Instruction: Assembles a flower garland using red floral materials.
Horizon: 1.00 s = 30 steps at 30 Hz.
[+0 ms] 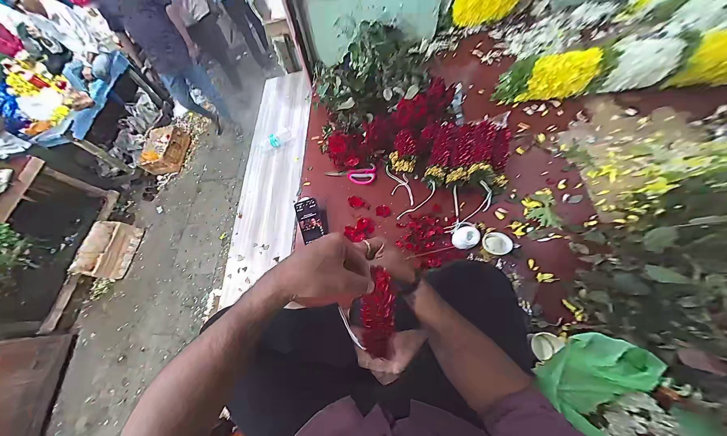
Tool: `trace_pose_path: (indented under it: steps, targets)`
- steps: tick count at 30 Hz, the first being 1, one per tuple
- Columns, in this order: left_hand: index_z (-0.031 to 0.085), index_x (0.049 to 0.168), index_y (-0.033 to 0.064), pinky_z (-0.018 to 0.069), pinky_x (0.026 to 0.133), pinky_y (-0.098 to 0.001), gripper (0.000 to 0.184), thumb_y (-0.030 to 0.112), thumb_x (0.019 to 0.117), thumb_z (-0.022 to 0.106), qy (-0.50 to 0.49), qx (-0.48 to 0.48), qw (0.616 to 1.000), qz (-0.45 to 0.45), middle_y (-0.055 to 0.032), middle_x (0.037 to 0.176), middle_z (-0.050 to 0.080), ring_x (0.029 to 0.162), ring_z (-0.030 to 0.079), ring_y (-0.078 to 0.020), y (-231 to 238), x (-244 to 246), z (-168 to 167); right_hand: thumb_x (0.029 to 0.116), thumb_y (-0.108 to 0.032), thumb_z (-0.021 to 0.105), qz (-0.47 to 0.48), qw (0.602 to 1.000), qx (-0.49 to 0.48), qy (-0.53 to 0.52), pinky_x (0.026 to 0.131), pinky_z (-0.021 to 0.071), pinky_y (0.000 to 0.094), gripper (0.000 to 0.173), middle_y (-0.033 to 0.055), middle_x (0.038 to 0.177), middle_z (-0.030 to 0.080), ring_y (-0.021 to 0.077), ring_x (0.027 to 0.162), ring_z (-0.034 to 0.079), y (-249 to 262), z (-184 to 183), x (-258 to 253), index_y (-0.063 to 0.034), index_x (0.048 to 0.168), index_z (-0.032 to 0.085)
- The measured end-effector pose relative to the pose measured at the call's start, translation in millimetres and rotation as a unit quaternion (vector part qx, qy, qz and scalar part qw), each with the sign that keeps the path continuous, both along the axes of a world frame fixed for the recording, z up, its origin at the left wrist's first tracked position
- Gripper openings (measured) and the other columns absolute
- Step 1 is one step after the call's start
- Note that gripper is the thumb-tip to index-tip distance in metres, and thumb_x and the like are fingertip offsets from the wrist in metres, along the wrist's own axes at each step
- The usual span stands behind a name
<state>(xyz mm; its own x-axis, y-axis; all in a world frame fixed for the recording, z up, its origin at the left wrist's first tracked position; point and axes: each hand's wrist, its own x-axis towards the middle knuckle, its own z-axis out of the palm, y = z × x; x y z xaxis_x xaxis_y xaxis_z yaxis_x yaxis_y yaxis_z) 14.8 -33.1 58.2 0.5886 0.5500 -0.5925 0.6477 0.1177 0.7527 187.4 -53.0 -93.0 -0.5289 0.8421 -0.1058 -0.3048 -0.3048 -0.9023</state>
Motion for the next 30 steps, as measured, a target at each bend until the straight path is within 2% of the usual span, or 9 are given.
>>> trace_pose_path:
  steps: [1,2,4,8,16,20,24,27,30]
  targets:
    - [0.078,0.092,0.0091,0.0567,0.069,-0.0269,0.012,0.021,0.0929,0.076,-0.031,0.002,0.998,0.047,0.0012,0.08,0.073,0.071,0.066,-0.006,6,4,0,0.096,0.001,0.054,-0.03,0.999,0.023,-0.029,0.069,0.052,0.0181,0.024,-0.0122,0.078,0.065,-0.0052,0.073,0.059,-7,-9,-3,-0.0175,0.09,0.069]
    - [0.078,0.092,0.0068,0.0585,0.069,-0.0276,0.013,0.019,0.0941,0.075,-0.051,0.013,0.994,0.09,-0.0013,0.08,0.074,0.072,0.068,-0.0081,11,8,-2,0.1009,-0.002,0.05,-0.057,0.978,0.177,0.092,0.068,0.0518,0.0126,0.02,-0.0087,0.092,0.067,-0.006,0.081,0.061,-9,-57,-12,-0.0069,0.11,0.067]
    - [0.076,0.089,0.0089,0.0558,0.066,-0.0312,0.015,0.023,0.0945,0.074,-0.034,0.073,0.984,0.158,-0.0007,0.076,0.072,0.068,0.065,-0.0094,19,10,-10,0.0948,-0.002,0.06,-0.016,0.997,-0.004,0.079,0.07,0.0554,0.0244,0.016,-0.0018,0.091,0.072,0.005,0.078,0.066,-13,-22,-8,-0.0082,0.104,0.071]
    - [0.075,0.086,0.019,0.0565,0.063,-0.0479,0.018,0.036,0.0927,0.07,0.133,0.242,0.935,0.225,0.0029,0.073,0.07,0.065,0.066,-0.0141,29,-10,-38,0.0927,-0.009,0.068,0.022,0.987,0.052,0.152,0.063,0.0573,0.0257,0.013,0.0034,0.093,0.076,0.0072,0.07,0.067,-2,-26,-9,-0.0059,0.098,0.079]
    - [0.079,0.087,0.0163,0.0574,0.072,-0.0479,0.019,0.036,0.0876,0.079,0.178,0.092,0.953,0.225,0.0003,0.079,0.074,0.074,0.069,-0.015,-3,-85,-77,0.0921,-0.011,0.073,-0.048,0.998,0.007,-0.034,0.051,0.0406,0.0212,0.01,0.0033,0.076,0.07,0.0036,0.055,0.049,11,-30,-3,-0.0038,0.094,0.079]
    - [0.075,0.078,0.0136,0.0523,0.066,-0.0418,0.017,0.029,0.0829,0.081,0.127,0.027,0.973,0.19,0.0014,0.071,0.068,0.067,0.063,-0.0117,-24,-93,-83,0.0916,-0.012,0.073,0.131,0.983,0.07,-0.106,0.07,0.0579,0.026,0.011,0.0028,0.084,0.076,0.006,0.073,0.068,18,-16,18,-0.0037,0.094,0.08]
    - [0.076,0.081,0.0134,0.0543,0.066,-0.038,0.015,0.027,0.0825,0.082,0.107,-0.008,0.978,0.179,0.0015,0.072,0.07,0.066,0.064,-0.0102,-35,-92,-85,0.0983,-0.019,0.067,0.253,0.948,0.026,-0.191,0.059,0.0536,0.0221,0.017,-0.0011,0.076,0.071,0.0038,0.063,0.063,25,-23,54,-0.0049,0.101,0.077]
    - [0.076,0.082,0.015,0.0551,0.066,-0.039,0.014,0.027,0.0841,0.082,0.109,0.012,0.971,0.214,0.0023,0.074,0.071,0.067,0.065,-0.0103,-43,-99,-90,0.1002,-0.016,0.066,0.124,0.934,-0.031,-0.334,0.079,0.0597,0.0357,0.018,0.008,0.095,0.076,0.016,0.082,0.071,38,-62,67,-0.004,0.109,0.075]
    - [0.076,0.082,0.014,0.0592,0.069,-0.0414,0.017,0.03,0.0858,0.079,0.087,0.015,0.963,0.253,0.0005,0.076,0.073,0.069,0.07,-0.0133,-51,-116,-108,0.099,-0.018,0.067,-0.004,0.876,0.0,-0.482,0.077,0.0567,0.0495,0.013,0.0085,0.095,0.075,0.0228,0.082,0.07,56,-104,53,-0.0113,0.104,0.077]
